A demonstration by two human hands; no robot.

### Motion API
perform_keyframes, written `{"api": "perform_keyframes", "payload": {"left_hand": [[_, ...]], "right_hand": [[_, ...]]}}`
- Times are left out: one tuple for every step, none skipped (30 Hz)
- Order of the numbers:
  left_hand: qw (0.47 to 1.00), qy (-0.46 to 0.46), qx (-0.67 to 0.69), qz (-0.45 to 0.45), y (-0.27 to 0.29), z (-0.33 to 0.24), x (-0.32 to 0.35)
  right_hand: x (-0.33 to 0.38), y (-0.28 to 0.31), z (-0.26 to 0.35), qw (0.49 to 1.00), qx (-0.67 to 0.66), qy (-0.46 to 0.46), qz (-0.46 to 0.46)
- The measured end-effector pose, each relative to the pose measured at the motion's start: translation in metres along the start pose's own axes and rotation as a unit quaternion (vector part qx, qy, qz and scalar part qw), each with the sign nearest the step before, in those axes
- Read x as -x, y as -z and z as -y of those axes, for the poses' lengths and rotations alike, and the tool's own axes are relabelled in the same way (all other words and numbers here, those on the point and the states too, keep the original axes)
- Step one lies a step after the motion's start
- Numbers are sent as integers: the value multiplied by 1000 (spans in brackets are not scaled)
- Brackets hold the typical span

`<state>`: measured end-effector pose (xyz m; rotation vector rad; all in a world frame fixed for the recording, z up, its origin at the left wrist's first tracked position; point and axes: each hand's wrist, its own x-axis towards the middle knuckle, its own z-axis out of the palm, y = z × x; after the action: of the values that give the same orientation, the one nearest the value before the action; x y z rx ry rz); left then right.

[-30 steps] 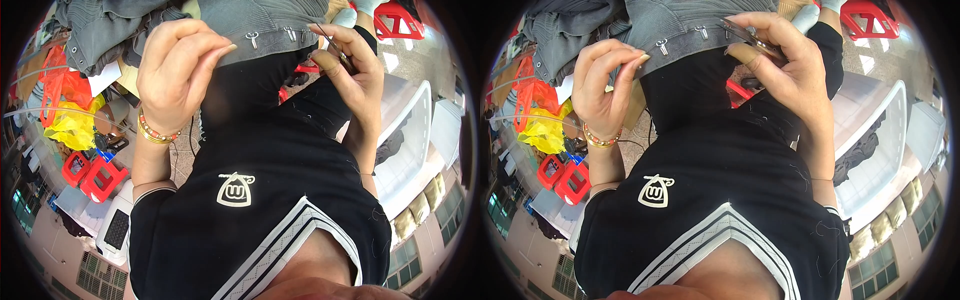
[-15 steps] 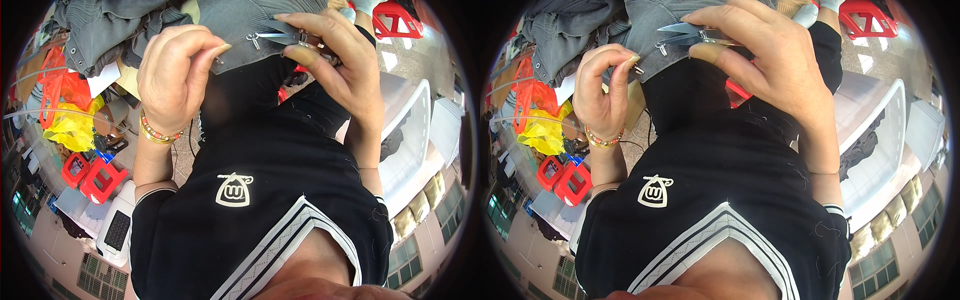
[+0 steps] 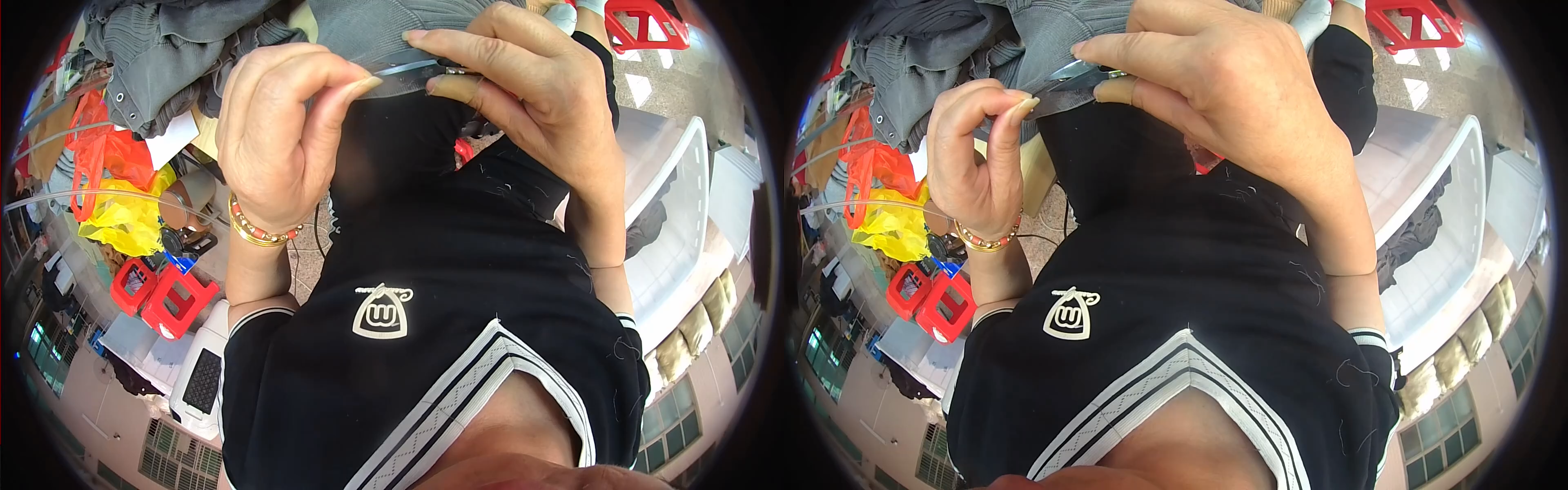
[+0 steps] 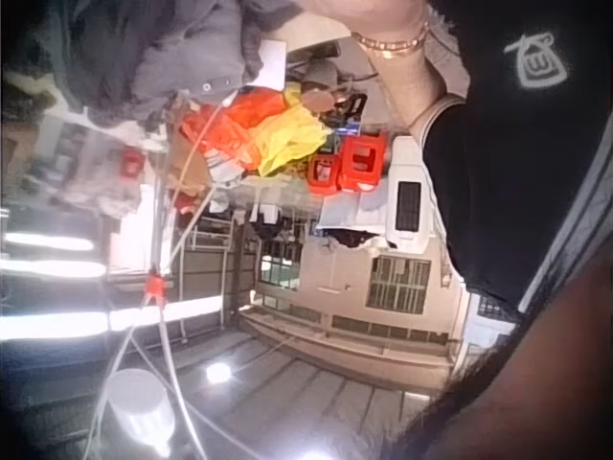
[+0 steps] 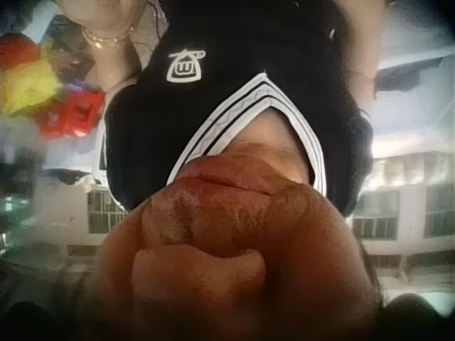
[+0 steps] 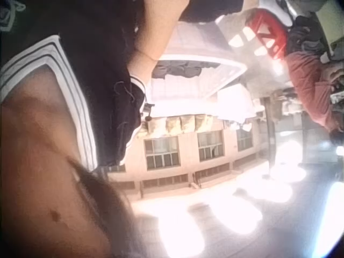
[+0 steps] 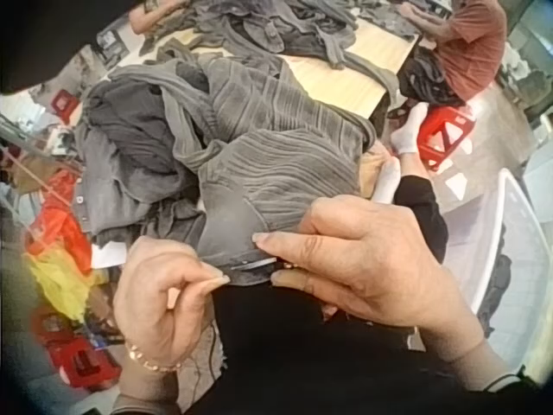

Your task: Trimming excess threads or fabric from garment pieces using small scissors.

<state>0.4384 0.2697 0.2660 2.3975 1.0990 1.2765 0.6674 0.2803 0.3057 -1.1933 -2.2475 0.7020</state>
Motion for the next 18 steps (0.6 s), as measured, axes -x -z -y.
{"api": "perform_keyframes", "payload": {"left_hand": [[1000, -1, 1, 1, 0, -1, 0], [1000, 2, 9, 4, -1, -2, -1], [1000, 6, 17, 7, -1, -2, -1], [1000, 4, 17, 8, 0, -4, -1], [1000, 10, 26, 9, 0, -5, -1], [999, 15, 34, 11, 0, -6, 0], [999, 15, 34, 12, 2, -7, 0], [998, 28, 47, 16, 4, -9, 1], [997, 41, 60, 19, 5, -10, 2], [997, 46, 63, 20, 6, -11, 3], [997, 45, 64, 21, 7, -11, 4], [997, 41, 65, 15, 7, -10, 5], [997, 38, 63, 7, 8, -10, 6], [997, 38, 62, 7, 8, -9, 8], [999, 26, 45, 8, 8, -8, 10], [999, 14, 28, 8, 8, -7, 12], [999, 14, 28, 8, 5, -6, 14], [1000, 8, 11, 2, 3, -5, 16]], "right_hand": [[1, -1, -2, 1000, 13, -2, 13], [1, 0, -2, 1000, 12, -4, 11], [0, 2, -1, 1000, 1, 11, -4], [0, 2, 0, 999, -10, 27, -20], [0, 2, -1, 999, -11, 26, -22], [1, 2, -2, 999, -12, 33, -25], [1, 1, -3, 999, -13, 39, -28], [1, 0, -5, 999, -14, 38, -29], [2, -2, -6, 998, -41, 30, -38], [3, -2, -7, 996, -67, 23, -47], [4, -2, -9, 996, -67, 22, -48], [7, -1, -11, 994, -89, 10, -60], [8, -1, -13, 991, -111, 0, -70], [8, 1, -10, 990, -119, -16, -73], [9, 2, -9, 990, -119, -16, -73], [9, 3, -8, 994, -91, -12, -66], [9, 4, -8, 996, -63, -8, -59], [10, 3, -9, 996, -63, -8, -58]]}}
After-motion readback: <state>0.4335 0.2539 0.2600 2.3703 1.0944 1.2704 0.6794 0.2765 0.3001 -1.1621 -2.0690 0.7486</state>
